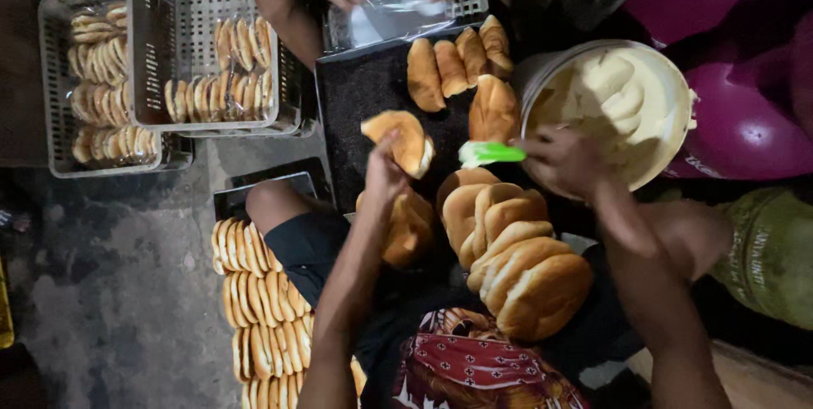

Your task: The person picks up bread rolls one by one and holds them open while using a green spatula to spread a yellow substance from a bucket onto the inside of each roll, before setting them onto a tray.

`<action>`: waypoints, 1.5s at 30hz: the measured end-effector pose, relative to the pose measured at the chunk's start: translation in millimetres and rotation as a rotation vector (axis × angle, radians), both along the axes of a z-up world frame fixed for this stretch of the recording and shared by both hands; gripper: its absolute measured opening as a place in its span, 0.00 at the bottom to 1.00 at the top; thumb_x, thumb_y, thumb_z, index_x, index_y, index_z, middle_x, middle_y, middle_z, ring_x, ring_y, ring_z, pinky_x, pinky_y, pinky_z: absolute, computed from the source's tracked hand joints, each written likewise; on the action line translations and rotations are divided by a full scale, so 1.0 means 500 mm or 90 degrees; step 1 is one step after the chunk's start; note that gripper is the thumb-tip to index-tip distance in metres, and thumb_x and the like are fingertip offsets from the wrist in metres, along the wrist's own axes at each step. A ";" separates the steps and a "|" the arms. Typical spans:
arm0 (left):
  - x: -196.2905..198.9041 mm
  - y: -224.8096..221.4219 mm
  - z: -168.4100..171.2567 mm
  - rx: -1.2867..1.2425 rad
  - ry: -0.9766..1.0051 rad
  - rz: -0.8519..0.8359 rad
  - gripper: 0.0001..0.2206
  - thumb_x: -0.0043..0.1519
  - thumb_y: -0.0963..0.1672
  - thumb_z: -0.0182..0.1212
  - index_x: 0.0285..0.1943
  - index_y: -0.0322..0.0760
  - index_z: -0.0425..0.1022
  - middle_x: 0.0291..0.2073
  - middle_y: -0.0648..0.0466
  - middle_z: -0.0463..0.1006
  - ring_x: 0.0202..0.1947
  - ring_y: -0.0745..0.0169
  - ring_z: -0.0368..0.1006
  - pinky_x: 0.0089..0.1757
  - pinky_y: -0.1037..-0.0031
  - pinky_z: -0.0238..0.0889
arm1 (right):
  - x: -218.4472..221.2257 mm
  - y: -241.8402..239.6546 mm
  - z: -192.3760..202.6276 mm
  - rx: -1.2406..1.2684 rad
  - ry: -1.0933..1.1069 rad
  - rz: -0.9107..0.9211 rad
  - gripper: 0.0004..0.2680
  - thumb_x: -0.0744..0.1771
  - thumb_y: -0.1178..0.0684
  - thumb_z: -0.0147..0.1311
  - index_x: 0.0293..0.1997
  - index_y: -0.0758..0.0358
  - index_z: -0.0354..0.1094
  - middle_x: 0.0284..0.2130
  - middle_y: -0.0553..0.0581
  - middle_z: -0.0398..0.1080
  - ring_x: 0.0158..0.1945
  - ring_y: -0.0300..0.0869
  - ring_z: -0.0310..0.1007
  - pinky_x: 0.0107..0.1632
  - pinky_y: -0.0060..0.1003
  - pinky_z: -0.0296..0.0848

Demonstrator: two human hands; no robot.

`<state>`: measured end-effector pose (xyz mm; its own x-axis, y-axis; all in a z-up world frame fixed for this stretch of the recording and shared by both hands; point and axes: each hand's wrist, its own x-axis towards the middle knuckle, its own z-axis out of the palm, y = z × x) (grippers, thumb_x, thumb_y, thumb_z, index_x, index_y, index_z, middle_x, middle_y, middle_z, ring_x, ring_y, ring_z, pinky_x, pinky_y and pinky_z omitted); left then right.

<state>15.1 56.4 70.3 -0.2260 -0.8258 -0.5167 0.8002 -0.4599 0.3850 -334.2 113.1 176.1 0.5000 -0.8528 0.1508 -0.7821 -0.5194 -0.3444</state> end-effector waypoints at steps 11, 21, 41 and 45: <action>-0.048 -0.069 -0.091 -0.559 -1.388 -0.391 0.18 0.53 0.44 0.66 0.54 0.47 0.74 0.47 0.47 0.79 0.47 0.42 0.76 0.46 0.47 0.68 | -0.120 0.016 -0.032 -0.018 -0.062 -0.199 0.15 0.64 0.54 0.61 0.56 0.42 0.77 0.38 0.55 0.76 0.39 0.51 0.78 0.42 0.43 0.77; 0.057 -0.223 -0.204 -0.135 -0.480 -0.091 0.19 0.57 0.45 0.65 0.57 0.36 0.72 0.47 0.47 0.79 0.46 0.50 0.74 0.45 0.59 0.68 | -0.238 0.013 -0.011 0.494 0.153 -0.426 0.16 0.68 0.46 0.57 0.64 0.50 0.72 0.34 0.66 0.80 0.38 0.53 0.82 0.47 0.49 0.77; 0.040 0.270 0.127 -0.611 -1.554 -0.706 0.47 0.50 0.59 0.66 0.75 0.36 0.54 0.71 0.28 0.54 0.70 0.18 0.49 0.49 0.18 0.52 | -0.198 -0.053 -0.460 0.492 0.149 -0.415 0.16 0.63 0.50 0.62 0.53 0.66 0.75 0.51 0.70 0.74 0.54 0.59 0.74 0.55 0.50 0.71; 0.043 0.280 0.064 -0.610 -1.531 -0.776 0.51 0.47 0.58 0.67 0.80 0.41 0.48 0.76 0.34 0.48 0.73 0.24 0.41 0.50 0.18 0.48 | -0.237 -0.059 -0.382 0.586 0.203 -0.299 0.12 0.66 0.52 0.52 0.45 0.69 0.80 0.42 0.68 0.80 0.43 0.54 0.81 0.47 0.49 0.77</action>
<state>36.8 196.5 102.5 -0.4097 -0.8593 -0.3062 -0.8829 0.4580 -0.1038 -452.9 83.7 -15.0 -0.0034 -0.6883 -0.7254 -0.9581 0.2100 -0.1947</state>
